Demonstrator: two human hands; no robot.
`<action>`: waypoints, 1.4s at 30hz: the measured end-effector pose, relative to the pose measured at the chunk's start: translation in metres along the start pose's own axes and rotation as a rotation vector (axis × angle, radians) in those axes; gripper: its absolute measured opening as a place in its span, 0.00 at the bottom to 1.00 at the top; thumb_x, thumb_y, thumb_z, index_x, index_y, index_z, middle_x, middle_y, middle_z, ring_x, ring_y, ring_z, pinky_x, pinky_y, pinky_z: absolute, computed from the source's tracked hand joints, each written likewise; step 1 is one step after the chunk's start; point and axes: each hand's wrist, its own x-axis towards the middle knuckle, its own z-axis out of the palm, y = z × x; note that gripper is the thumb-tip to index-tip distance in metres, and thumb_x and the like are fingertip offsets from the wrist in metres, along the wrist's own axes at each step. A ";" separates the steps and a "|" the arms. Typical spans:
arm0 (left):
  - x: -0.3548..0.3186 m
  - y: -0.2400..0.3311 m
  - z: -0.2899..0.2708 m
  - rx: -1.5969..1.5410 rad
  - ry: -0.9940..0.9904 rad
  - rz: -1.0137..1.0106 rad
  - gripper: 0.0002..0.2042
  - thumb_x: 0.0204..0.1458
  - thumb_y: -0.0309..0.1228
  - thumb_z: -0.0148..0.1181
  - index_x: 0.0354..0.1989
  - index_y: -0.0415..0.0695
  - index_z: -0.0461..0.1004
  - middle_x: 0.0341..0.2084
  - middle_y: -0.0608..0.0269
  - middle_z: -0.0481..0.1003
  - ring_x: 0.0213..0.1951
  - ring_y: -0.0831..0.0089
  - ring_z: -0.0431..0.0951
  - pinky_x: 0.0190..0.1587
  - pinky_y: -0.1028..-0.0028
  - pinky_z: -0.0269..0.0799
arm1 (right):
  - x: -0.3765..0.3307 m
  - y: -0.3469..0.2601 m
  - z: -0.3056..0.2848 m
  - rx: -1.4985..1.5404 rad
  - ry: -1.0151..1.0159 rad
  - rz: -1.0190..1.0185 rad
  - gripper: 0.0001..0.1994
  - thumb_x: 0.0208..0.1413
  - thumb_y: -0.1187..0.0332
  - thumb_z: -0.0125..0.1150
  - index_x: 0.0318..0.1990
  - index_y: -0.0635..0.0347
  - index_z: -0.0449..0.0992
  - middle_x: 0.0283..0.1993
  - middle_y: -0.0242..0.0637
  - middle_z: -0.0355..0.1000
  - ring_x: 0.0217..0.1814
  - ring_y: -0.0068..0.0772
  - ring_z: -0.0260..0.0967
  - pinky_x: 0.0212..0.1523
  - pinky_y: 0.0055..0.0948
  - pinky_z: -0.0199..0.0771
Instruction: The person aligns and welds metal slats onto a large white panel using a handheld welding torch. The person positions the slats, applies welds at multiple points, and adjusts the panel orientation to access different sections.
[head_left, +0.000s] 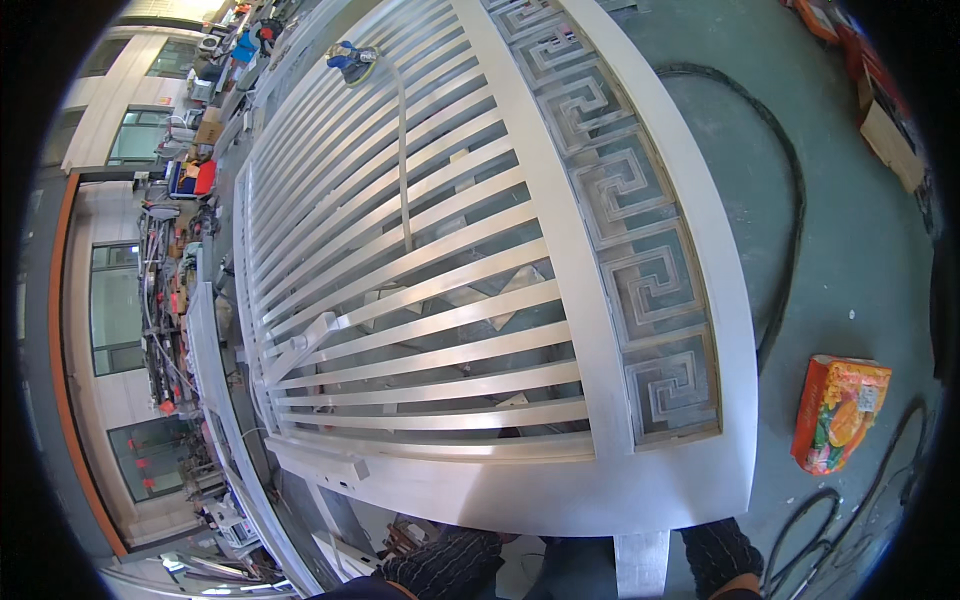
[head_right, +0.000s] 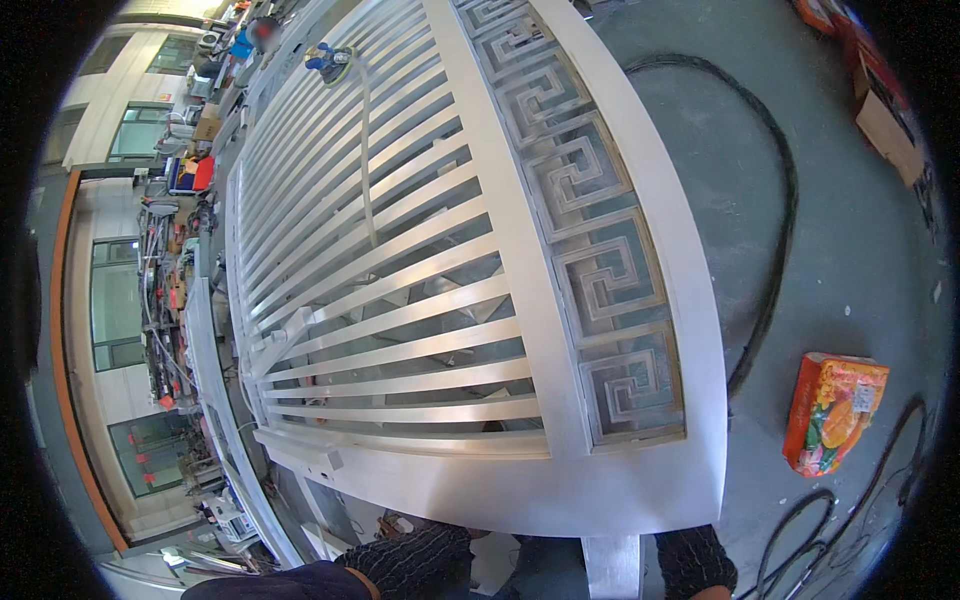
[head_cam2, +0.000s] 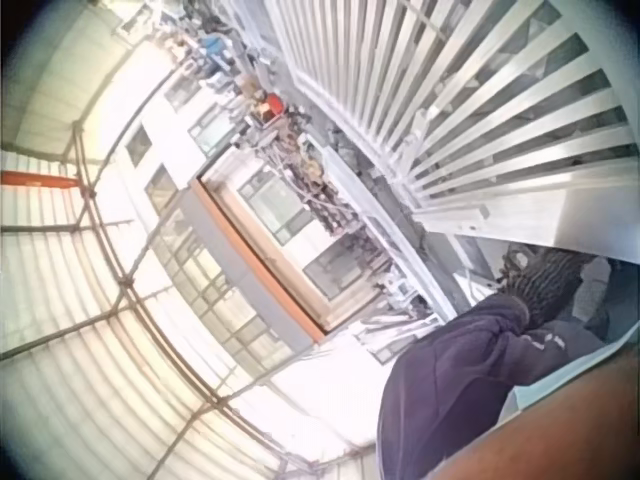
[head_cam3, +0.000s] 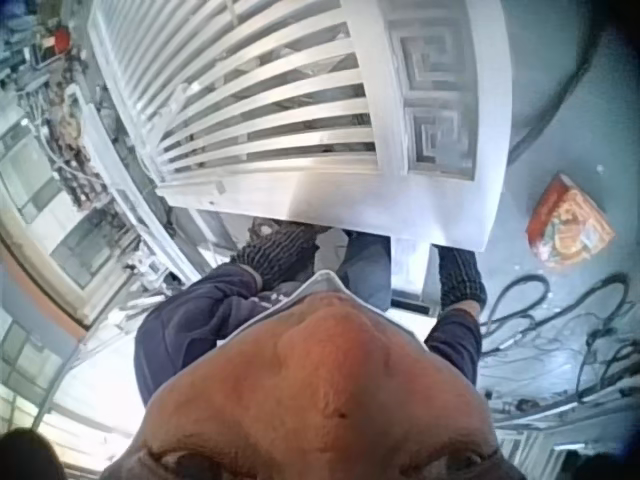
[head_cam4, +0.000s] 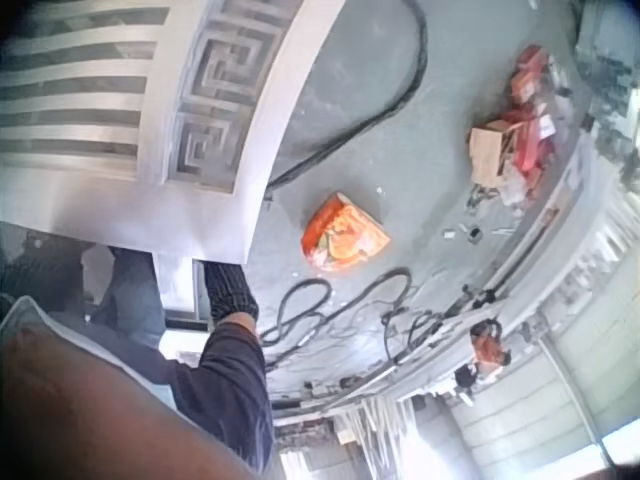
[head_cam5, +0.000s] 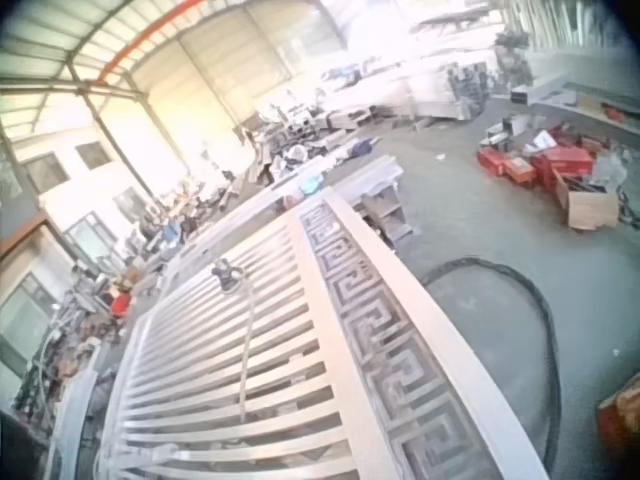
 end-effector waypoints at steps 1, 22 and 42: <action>-0.003 -0.001 -0.002 -0.004 0.001 0.019 0.30 0.54 0.38 0.69 0.64 0.41 0.69 0.61 0.50 0.70 0.60 0.56 0.72 0.63 0.59 0.68 | 0.000 -0.001 0.000 0.025 0.031 0.002 0.16 0.62 0.63 0.58 0.55 0.55 0.77 0.53 0.44 0.78 0.55 0.44 0.76 0.55 0.43 0.73; -0.251 -0.117 -0.092 -0.913 0.011 -0.030 0.28 0.57 0.33 0.65 0.65 0.41 0.65 0.52 0.54 0.77 0.53 0.64 0.78 0.56 0.64 0.75 | -0.315 -0.356 -0.072 0.332 0.509 -0.648 0.13 0.56 0.76 0.61 0.49 0.61 0.78 0.45 0.45 0.77 0.46 0.46 0.77 0.47 0.39 0.76; -0.394 -0.085 -0.189 0.456 0.406 0.720 0.23 0.61 0.30 0.58 0.66 0.46 0.66 0.52 0.49 0.79 0.50 0.57 0.82 0.53 0.63 0.78 | -0.336 -0.583 0.104 -0.430 0.055 -1.108 0.45 0.47 0.61 0.68 0.75 0.52 0.55 0.59 0.43 0.70 0.60 0.47 0.68 0.60 0.43 0.70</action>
